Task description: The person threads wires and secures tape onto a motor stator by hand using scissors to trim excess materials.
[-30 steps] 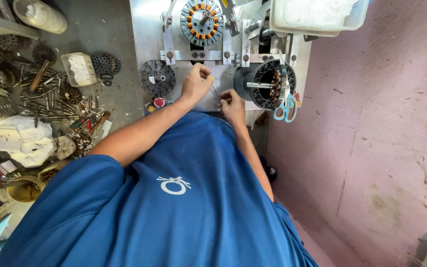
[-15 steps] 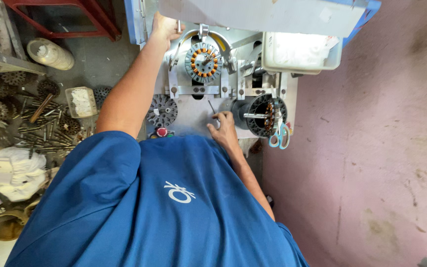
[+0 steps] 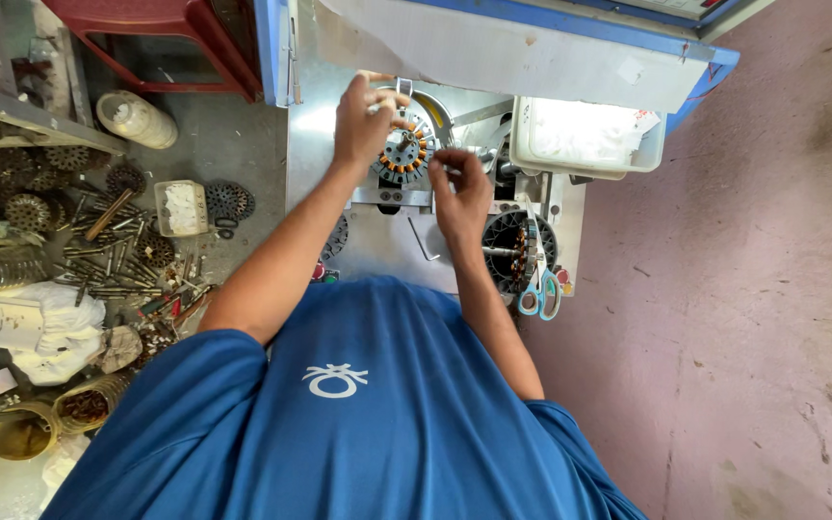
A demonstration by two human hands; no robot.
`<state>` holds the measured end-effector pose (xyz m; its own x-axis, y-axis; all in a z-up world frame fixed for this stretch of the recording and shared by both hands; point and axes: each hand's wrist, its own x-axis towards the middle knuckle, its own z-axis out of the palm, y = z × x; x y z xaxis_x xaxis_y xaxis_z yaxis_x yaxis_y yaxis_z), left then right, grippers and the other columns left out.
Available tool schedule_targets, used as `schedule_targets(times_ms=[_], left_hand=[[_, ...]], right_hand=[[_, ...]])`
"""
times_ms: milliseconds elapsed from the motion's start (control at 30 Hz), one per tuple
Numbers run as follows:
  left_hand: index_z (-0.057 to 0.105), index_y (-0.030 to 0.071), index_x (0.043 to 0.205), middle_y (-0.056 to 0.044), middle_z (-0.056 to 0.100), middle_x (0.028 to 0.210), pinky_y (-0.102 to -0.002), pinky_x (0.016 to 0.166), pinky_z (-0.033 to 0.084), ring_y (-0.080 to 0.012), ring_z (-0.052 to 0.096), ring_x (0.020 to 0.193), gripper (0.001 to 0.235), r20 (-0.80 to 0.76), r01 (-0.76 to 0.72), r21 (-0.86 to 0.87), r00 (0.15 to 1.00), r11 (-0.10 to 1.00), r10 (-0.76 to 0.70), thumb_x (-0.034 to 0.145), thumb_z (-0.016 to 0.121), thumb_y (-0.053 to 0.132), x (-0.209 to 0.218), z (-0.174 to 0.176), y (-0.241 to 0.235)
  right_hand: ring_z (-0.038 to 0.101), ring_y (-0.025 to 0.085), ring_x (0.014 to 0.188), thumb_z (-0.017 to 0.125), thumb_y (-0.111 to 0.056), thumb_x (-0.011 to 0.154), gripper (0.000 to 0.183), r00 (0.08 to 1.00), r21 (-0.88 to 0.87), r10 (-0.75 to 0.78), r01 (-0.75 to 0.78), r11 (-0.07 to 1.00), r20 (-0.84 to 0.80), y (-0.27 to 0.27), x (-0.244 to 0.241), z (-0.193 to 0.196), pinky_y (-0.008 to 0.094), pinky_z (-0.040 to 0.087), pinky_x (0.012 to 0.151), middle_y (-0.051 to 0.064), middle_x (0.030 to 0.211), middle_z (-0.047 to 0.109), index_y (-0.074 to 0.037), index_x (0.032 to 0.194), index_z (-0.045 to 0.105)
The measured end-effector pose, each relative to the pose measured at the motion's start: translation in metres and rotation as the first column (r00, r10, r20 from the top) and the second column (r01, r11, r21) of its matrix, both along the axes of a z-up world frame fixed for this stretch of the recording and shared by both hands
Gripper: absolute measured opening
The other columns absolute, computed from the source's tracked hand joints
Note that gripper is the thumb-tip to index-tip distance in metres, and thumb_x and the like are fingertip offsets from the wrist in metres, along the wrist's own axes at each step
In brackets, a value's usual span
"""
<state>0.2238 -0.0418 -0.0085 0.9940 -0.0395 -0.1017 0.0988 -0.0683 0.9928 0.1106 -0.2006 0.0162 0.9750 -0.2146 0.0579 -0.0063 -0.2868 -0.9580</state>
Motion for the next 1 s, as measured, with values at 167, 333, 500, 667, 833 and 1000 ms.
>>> schedule_targets(times_ms=[167,333,500,667,833,1000], left_hand=[[0.051,0.004,0.132,-0.016,0.073,0.116,-0.033,0.094,0.059,-0.0235,0.073,0.112,0.052,0.199,-0.001,-0.042,0.980,0.999,0.009,0.082,0.052,-0.014,-0.076,-0.007,0.003],[0.048,0.006,0.129,-0.009,0.066,0.124,-0.033,0.087,0.058,-0.0195,0.065,0.122,0.052,0.134,0.065,-0.036,0.989,0.997,-0.060,0.081,0.051,-0.012,-0.099,-0.009,0.006],[0.051,0.004,0.137,-0.011,0.071,0.124,-0.033,0.105,0.048,-0.0194,0.064,0.124,0.051,0.065,0.161,-0.206,0.986,0.965,-0.151,0.088,0.051,-0.007,-0.094,0.006,0.024],[0.059,0.006,0.139,-0.009,0.075,0.116,-0.035,0.101,0.053,-0.0182,0.069,0.110,0.048,-0.064,0.357,-0.386,0.909,0.850,-0.411,0.092,0.054,0.002,-0.101,0.024,0.028],[0.076,0.009,0.115,-0.005,0.080,0.102,-0.035,0.091,0.059,-0.0173,0.076,0.094,0.035,0.063,0.695,0.007,0.717,0.719,-0.694,0.082,0.065,0.013,-0.149,0.043,0.021],[0.074,0.006,0.092,-0.009,0.075,0.090,-0.042,0.081,0.055,-0.0271,0.070,0.091,0.018,0.077,0.648,0.344,0.701,0.679,-0.709,0.080,0.072,0.020,-0.166,0.054,0.026]], right_hand=[[0.070,0.017,0.090,0.070,-0.015,0.094,0.029,0.990,0.092,0.059,-0.048,0.995,-0.125,0.015,0.084,-0.001,0.030,0.057,0.078,0.014,0.099,0.076,0.000,0.117,0.062],[0.070,0.015,0.093,0.068,-0.013,0.098,0.027,0.972,0.224,0.211,-0.183,0.957,-0.108,0.030,0.098,0.010,0.027,0.052,0.085,0.013,0.097,0.080,-0.002,0.121,0.062],[0.075,0.018,0.096,0.065,-0.009,0.100,0.021,0.978,0.244,0.192,-0.168,0.955,-0.077,0.019,0.003,0.018,0.028,0.057,0.083,0.011,0.103,0.075,-0.002,0.117,0.055],[0.069,0.022,0.101,0.059,-0.002,0.100,0.027,0.916,0.649,0.331,-0.111,0.753,-0.227,0.009,-0.078,-0.015,0.031,0.056,0.090,0.019,0.129,0.070,-0.003,0.125,0.053],[0.069,0.022,0.111,0.057,0.007,0.095,0.037,0.989,0.515,0.138,-0.089,0.853,-0.056,-0.005,-0.085,-0.002,0.032,0.053,0.087,0.019,0.139,0.064,-0.004,0.130,0.051],[0.069,0.027,0.094,0.068,0.007,0.084,0.020,0.833,-0.506,0.552,-0.466,0.726,0.025,-0.029,-0.088,0.050,0.036,0.056,0.083,0.008,0.106,0.074,-0.005,0.101,0.069]])
